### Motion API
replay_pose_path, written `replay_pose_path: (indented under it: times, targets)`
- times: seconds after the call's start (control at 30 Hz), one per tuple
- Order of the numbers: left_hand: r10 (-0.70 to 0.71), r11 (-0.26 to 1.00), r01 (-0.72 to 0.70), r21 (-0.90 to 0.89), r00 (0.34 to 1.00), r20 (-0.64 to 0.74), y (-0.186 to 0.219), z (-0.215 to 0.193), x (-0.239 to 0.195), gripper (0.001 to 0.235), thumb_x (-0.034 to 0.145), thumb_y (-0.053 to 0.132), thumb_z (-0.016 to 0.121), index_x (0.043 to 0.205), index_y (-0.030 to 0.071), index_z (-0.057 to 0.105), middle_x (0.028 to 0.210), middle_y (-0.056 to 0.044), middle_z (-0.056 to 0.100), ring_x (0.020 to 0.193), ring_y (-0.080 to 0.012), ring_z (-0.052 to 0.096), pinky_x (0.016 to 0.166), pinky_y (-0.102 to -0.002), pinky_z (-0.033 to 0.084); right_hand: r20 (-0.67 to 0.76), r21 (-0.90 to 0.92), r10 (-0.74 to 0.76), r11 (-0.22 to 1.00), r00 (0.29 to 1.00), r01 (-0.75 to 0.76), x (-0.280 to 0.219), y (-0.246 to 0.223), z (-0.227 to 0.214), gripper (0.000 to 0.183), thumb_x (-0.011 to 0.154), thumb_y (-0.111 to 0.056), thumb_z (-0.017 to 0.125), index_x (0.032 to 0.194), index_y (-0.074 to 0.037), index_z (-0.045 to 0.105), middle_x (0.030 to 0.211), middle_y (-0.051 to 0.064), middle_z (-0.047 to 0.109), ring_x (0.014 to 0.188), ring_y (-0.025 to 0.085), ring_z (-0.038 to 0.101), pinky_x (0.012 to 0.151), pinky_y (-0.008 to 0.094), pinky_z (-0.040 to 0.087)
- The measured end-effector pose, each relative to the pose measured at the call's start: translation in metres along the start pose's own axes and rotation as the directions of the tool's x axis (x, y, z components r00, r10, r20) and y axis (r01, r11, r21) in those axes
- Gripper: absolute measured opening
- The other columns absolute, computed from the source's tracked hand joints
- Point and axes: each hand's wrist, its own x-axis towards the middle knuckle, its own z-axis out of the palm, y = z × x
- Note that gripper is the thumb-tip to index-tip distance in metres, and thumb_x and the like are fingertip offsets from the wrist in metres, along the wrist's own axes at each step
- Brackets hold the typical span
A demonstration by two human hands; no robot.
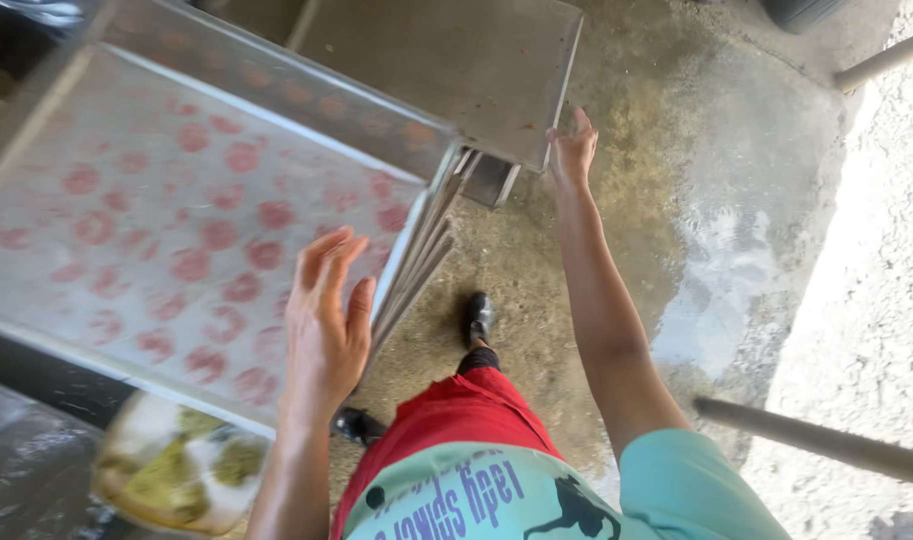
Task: The person washes multiple metal baking trays in a concrete sink, rinsing them with water and stacking them on the floor. The person handles both plain and patterned trays, moving them from the sink to a stack on the ground.
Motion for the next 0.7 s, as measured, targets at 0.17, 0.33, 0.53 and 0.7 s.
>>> replay_pose_path:
  times: [0.17,0.33,0.53,0.7]
  targets:
    - [-0.192,0.954,0.236,-0.182,0.954,0.232,0.035,0.150,0.081,0.035,0.099,0.008,0.061,0.133,0.001,0.061,0.140,-0.019,0.058,0.120,-0.0320,0.065,0.094,-0.041,0.058,0.152,0.061,0.379,0.918,0.913,-0.391,0.097,0.078,0.002,0.047,0.099,0.009,0.052,0.145,0.004,0.048,0.112,0.025,0.062,0.054,0.013,0.057,0.038,0.025,0.047]
    - [-0.386,0.876,0.462,-0.138,0.842,0.376,-0.004,0.270,0.126,0.043,0.100,0.014,0.060,0.140,-0.001,0.055,0.141,-0.018,0.057,0.122,-0.0313,0.064,0.101,-0.041,0.056,0.337,0.102,0.503,0.821,0.796,-0.562,0.058,0.050,0.050,0.043,0.090,0.010,0.054,0.132,0.005,0.046,0.104,0.025,0.064,0.069,0.030,0.073,0.054,0.033,0.062]
    - [-0.551,0.783,0.618,-0.066,0.739,0.387,-0.110,0.381,0.120,0.064,0.099,0.023,0.066,0.152,-0.001,0.039,0.151,-0.023,0.044,0.135,-0.0328,0.051,0.109,-0.045,0.047,0.512,0.226,0.327,0.841,0.795,-0.492,0.051,0.111,0.088,0.047,0.089,0.009,0.063,0.135,0.005,0.052,0.108,0.020,0.064,0.080,0.027,0.071,0.062,0.037,0.063]
    - [-0.725,-0.062,0.749,-0.659,0.420,0.546,-0.172,0.456,0.122,0.074,0.090,0.029,0.071,0.152,0.003,0.040,0.148,-0.014,0.048,0.130,-0.0339,0.053,0.104,-0.050,0.047,0.622,0.437,0.517,0.394,0.588,-0.809,0.145,0.157,0.073,0.044,0.087,-0.013,0.071,0.125,-0.012,0.049,0.112,0.021,0.068,0.088,0.033,0.070,0.081,0.049,0.063]
